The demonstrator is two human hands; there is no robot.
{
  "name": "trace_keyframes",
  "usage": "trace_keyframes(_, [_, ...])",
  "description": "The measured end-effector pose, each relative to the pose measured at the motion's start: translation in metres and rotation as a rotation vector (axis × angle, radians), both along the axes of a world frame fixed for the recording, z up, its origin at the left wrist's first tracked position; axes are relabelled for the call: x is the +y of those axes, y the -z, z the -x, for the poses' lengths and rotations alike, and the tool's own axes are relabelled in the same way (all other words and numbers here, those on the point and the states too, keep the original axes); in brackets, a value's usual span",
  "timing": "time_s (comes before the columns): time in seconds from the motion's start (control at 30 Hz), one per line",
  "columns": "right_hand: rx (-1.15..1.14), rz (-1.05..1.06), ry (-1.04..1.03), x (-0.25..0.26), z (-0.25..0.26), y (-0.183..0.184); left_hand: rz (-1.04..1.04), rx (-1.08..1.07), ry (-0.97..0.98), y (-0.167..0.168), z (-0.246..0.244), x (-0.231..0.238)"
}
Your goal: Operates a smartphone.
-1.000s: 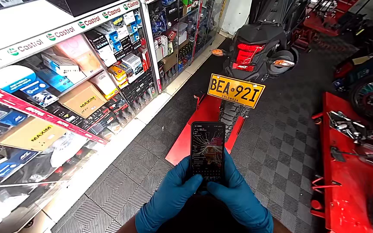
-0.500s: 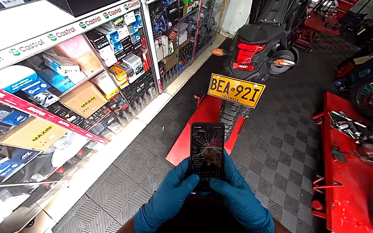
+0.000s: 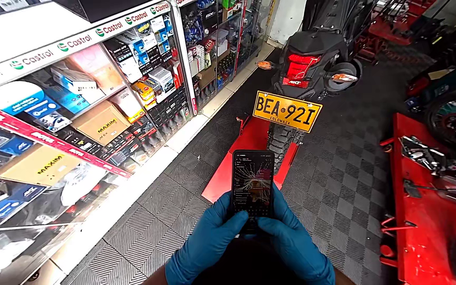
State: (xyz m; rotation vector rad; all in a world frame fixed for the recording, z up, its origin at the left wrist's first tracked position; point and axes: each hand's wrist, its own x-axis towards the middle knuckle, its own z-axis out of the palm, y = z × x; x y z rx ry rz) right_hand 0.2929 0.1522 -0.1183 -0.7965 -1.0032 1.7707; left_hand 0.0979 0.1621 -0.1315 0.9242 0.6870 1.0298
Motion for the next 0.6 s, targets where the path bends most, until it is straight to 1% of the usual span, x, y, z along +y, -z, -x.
trace_keyframes(0.33, [-0.043,0.002,0.015,-0.0007,0.0066,-0.0075,-0.011,0.007,0.034,-0.0004,0.0048,0.0001])
trace_keyframes(0.6, [0.014,0.012,-0.009,0.0007,-0.0004,0.0015,-0.028,0.029,0.040,0.0046,0.0085,0.0006])
